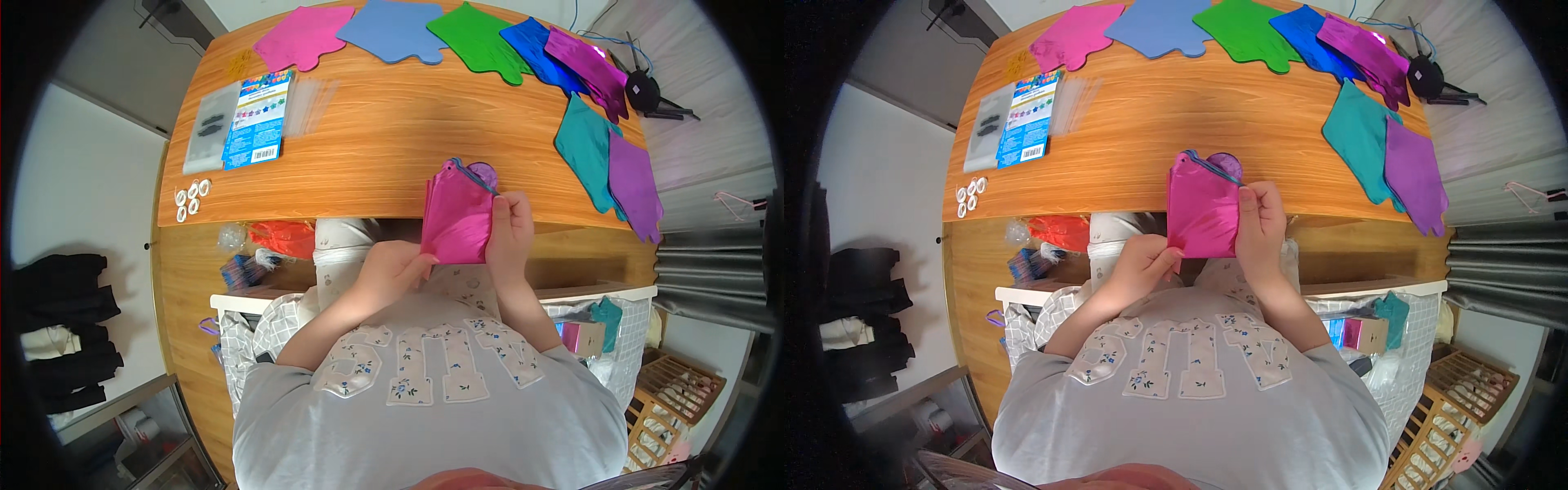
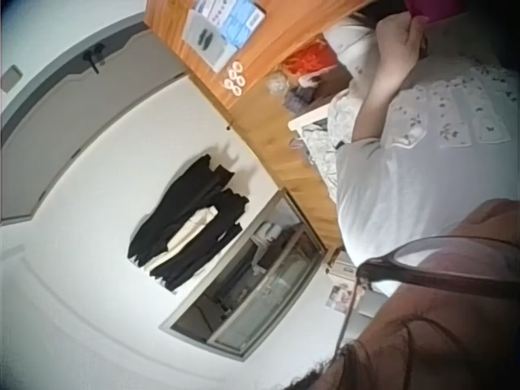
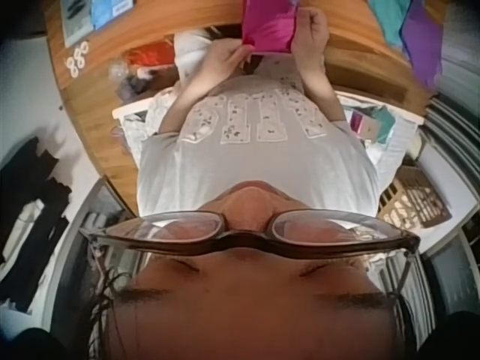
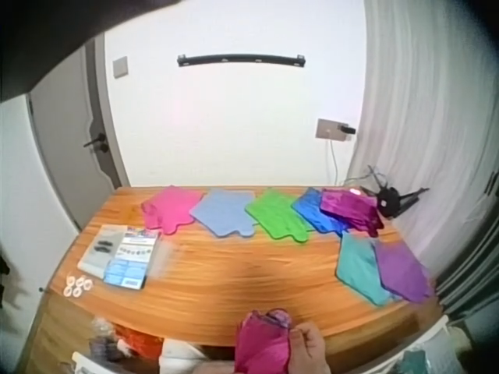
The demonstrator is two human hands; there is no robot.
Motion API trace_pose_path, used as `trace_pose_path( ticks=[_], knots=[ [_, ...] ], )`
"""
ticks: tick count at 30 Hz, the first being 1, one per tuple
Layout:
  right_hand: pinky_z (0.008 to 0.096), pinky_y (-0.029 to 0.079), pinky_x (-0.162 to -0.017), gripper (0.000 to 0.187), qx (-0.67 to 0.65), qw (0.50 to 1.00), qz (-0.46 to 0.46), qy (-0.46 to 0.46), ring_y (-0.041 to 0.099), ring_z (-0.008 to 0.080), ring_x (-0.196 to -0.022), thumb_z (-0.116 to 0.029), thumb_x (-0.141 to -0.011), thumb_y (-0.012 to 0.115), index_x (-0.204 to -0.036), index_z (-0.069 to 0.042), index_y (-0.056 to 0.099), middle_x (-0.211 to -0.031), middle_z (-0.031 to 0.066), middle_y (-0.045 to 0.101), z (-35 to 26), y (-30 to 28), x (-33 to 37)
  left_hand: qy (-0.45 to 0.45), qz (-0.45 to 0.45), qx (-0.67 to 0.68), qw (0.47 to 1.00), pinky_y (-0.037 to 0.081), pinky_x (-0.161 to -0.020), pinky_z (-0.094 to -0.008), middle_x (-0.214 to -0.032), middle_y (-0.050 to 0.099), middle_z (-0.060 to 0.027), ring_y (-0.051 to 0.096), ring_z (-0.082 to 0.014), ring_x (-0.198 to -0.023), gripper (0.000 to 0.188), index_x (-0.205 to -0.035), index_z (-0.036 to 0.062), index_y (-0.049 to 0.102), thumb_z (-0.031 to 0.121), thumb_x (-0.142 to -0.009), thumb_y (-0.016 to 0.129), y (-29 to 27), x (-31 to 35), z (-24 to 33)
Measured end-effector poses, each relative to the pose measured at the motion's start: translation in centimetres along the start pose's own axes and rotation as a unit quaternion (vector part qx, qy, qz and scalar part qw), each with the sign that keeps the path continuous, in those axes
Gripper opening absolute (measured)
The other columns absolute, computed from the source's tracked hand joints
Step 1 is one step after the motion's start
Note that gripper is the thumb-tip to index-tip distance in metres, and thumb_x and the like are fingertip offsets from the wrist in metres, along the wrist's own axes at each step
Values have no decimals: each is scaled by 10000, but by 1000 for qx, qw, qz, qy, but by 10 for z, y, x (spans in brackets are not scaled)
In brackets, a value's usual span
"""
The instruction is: The person is packaging colorful pentagon-shaped sheets into cardboard sleeves and plastic bags.
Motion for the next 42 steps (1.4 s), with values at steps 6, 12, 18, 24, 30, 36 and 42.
trace_pose_path(
  ticks=[6,12,18,24,30,36,42],
  knots=[
    [266,416,-724,188,-14,997,3,-79,474,79,-778,-237,-1083,527,-1014,-62,530,-859,-18,538,-16,-3,9,28,-162,258,952,499,-607,-319,-797,693,-83,682,-181,-760,455,-937,26,709,468,-988,617,31,-7,-7],
    [334,467,-823,274,-227,942,-185,-161,571,173,-912,-327,-1079,504,-1148,-61,497,-1043,76,604,-9,24,2,-214,-395,517,728,550,-683,-312,-1022,711,-91,687,-187,-811,615,-1198,36,652,590,-929,655,105,21,4],
    [318,451,-972,411,-39,972,-139,-183,578,191,-1073,-357,-1095,456,-1344,-30,441,-1258,126,588,-38,49,-7,-44,-193,550,812,577,-706,-280,-1124,712,-83,703,-159,-931,488,-1254,38,634,385,-929,746,53,-13,1],
    [311,455,-961,425,-236,969,-66,-30,571,159,-1089,-199,-1028,623,-1380,-30,453,-1304,117,576,-15,45,20,6,185,417,890,575,-736,-270,-1174,700,-67,696,-142,-946,372,-1278,28,612,92,-929,724,-4,-29,-20],
    [226,485,-804,349,-137,987,-47,72,603,73,-920,-21,-937,720,-1253,-27,574,-1081,36,662,25,28,13,61,247,363,896,550,-842,-265,-1137,715,-59,692,-126,-948,308,-1252,9,635,26,-947,679,-22,-23,-23],
    [217,501,-783,278,-96,986,-128,48,630,78,-882,29,-914,717,-1176,-9,635,-997,31,696,8,18,-2,74,152,390,905,525,-886,-264,-1146,714,-64,669,-105,-1000,290,-1258,5,630,7,-968,644,-60,-26,-5],
    [185,479,-713,248,-95,988,-112,49,600,40,-817,23,-928,709,-1164,-9,638,-927,-6,664,-1,17,-12,62,77,336,937,499,-895,-243,-1127,696,-51,627,-71,-1032,270,-1284,-4,592,18,-1016,567,-54,-26,0]
  ],
)
Point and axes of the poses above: each hand's wrist, its own x-axis away from the middle knuckle, its own y-axis out of the palm, z = x × y, the point moved 10 cm from there along -x, towards the middle knuckle
